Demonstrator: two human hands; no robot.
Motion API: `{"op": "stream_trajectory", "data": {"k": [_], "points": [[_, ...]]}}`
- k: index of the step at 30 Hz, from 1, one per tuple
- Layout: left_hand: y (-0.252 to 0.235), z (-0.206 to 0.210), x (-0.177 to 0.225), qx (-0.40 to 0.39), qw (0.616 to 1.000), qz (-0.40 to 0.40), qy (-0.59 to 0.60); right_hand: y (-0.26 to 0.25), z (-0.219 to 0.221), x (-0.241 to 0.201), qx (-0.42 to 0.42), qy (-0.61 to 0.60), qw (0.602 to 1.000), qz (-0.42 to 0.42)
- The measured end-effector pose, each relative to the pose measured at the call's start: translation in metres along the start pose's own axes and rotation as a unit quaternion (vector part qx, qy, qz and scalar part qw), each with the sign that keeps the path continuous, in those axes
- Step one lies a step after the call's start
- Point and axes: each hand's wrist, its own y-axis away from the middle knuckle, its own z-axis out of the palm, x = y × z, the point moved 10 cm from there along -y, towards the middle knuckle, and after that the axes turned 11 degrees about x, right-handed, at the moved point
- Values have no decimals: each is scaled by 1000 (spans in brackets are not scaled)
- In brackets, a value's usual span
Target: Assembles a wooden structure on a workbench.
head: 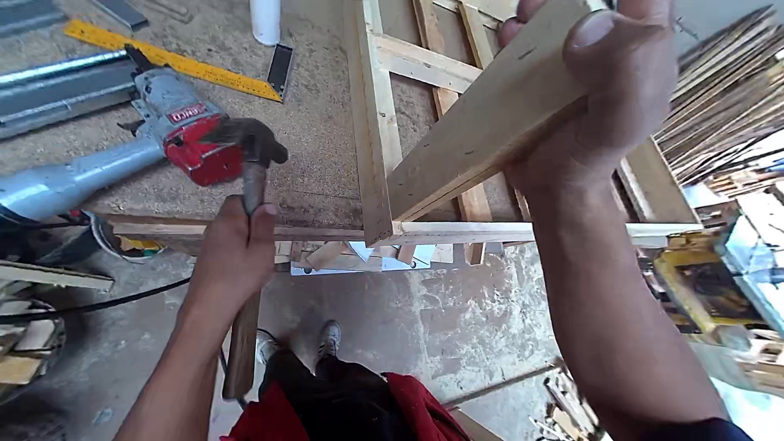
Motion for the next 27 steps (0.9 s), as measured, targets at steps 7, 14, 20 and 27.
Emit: {"op": "stream_trajectory", "data": {"k": [7, 14, 20, 27], "points": [[-63, -63, 104, 85, 917, 337, -195, 2, -9, 4, 55, 0, 998, 22], [-189, -157, -99, -18, 877, 202, -436, 5, -8, -2, 81, 0, 996, 30], [-227, -111, -89, -116, 906, 172, -368, 3, -7, -9, 66, -5, 998, -6], [-69, -135, -44, -12, 854, 284, -436, -4, -5, -7, 16, 25, 999, 20]]}}
